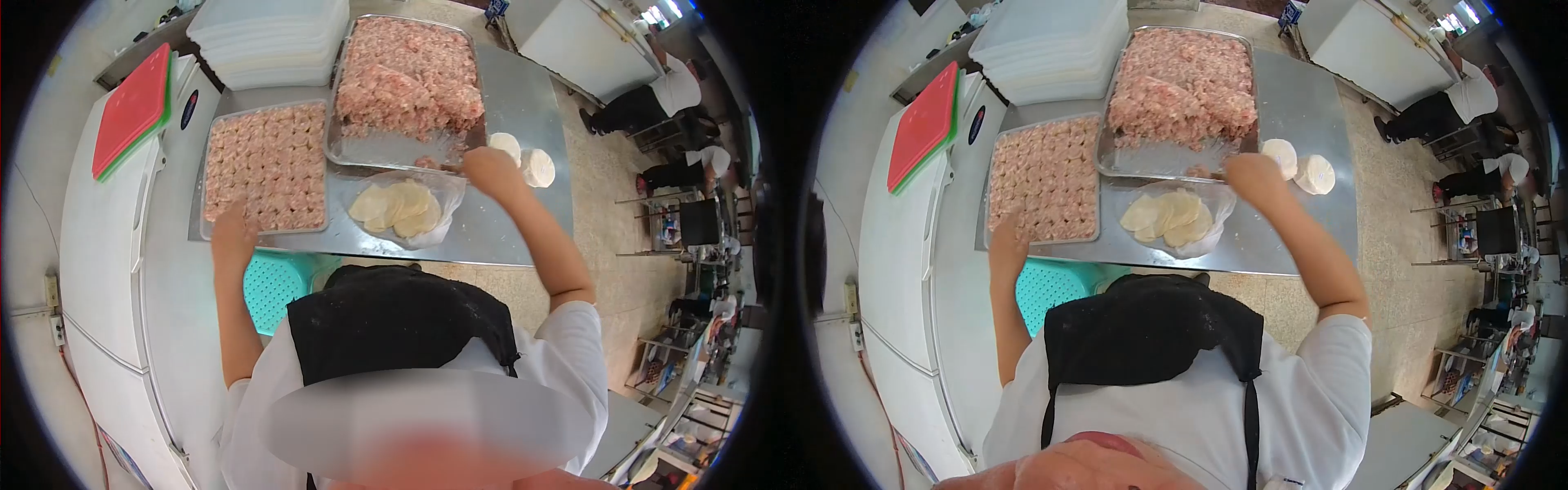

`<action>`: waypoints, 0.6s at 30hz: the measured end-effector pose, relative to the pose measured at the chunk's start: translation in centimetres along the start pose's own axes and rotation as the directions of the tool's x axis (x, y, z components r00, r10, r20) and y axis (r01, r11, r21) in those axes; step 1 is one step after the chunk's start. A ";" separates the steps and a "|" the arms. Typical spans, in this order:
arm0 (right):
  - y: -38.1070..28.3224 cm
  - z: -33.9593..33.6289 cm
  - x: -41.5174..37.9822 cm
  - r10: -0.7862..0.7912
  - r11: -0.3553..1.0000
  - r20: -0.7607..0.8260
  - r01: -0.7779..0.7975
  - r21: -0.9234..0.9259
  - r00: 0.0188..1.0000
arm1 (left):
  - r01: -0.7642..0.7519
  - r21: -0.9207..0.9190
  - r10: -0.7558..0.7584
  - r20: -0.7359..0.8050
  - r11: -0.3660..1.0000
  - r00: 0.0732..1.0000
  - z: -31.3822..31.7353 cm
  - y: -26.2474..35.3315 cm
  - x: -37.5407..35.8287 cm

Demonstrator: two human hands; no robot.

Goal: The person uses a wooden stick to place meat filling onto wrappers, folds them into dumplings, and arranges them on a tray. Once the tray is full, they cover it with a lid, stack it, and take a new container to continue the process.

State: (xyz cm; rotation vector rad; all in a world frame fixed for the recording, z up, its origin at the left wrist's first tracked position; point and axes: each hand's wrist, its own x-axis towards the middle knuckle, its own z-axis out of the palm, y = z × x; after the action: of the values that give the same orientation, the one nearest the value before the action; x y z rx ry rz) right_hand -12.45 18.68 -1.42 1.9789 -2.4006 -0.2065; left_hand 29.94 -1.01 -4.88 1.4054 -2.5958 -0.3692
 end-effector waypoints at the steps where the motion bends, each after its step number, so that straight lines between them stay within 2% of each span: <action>1: -0.7 0.5 0.3 -0.021 0.999 -0.021 0.022 0.033 1.000 | -0.183 -0.100 0.167 -0.150 0.978 0.974 1.0 1.3 0.0; 3: -1.9 1.4 1.3 -0.044 0.996 -0.039 0.047 0.070 0.998 | -0.202 -0.367 0.177 -0.099 0.908 0.979 3.2 6.4 0.6; 5: -1.8 2.3 2.8 -0.150 0.975 -0.011 0.150 0.164 0.989 | -0.172 -0.454 0.206 0.025 0.874 0.978 6.4 10.3 1.3; 6: -0.5 2.3 3.2 -0.158 0.973 -0.016 0.158 0.170 0.987 | -0.213 -0.480 0.275 0.062 0.851 0.959 7.6 12.0 1.9; 7: 1.2 1.9 3.6 -0.182 0.974 -0.131 0.197 0.115 0.975 | -0.248 -0.508 0.341 0.097 0.825 0.935 8.6 13.4 2.4; 8: 2.8 1.5 4.0 -0.209 0.972 -0.243 0.229 0.057 0.947 | -0.239 -0.501 0.329 0.099 0.832 0.939 10.0 14.1 2.5; 9: 4.1 0.9 4.5 -0.218 0.969 -0.245 0.240 0.064 0.945 | -0.273 -0.474 0.349 0.080 0.837 0.934 11.6 14.6 2.6; 11: 6.2 -0.1 5.4 -0.032 0.999 -0.165 0.036 0.021 0.986 | -0.296 -0.441 0.359 0.064 0.847 0.931 12.6 15.6 2.7; 12: 6.2 1.3 5.2 -0.041 0.999 -0.165 0.046 0.028 0.985 | -0.312 -0.376 0.351 0.038 0.873 0.936 12.8 16.0 2.8; 14: 4.7 4.9 4.0 -0.247 0.960 -0.210 0.268 0.079 0.946 | -0.316 -0.298 0.336 0.017 0.901 0.942 13.1 16.3 3.1; 16: 2.8 3.8 2.1 -0.303 0.939 -0.154 0.322 0.119 0.941 | -0.192 -0.368 0.258 0.140 0.910 0.956 13.4 15.4 3.4; 17: 2.5 3.0 1.7 -0.350 0.920 -0.098 0.362 0.149 0.932 | -0.181 -0.360 0.247 0.144 0.915 0.958 13.2 15.5 3.4; 18: 3.4 2.2 2.4 -0.359 0.915 -0.100 0.371 0.160 0.928 | -0.182 -0.426 0.253 0.116 0.886 0.960 12.8 15.6 3.2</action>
State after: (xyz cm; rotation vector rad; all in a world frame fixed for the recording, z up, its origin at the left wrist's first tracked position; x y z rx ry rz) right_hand -16.48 17.20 -3.37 2.4592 -2.0499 0.0730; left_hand 12.35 6.25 -12.46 0.9630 -2.5571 -0.9727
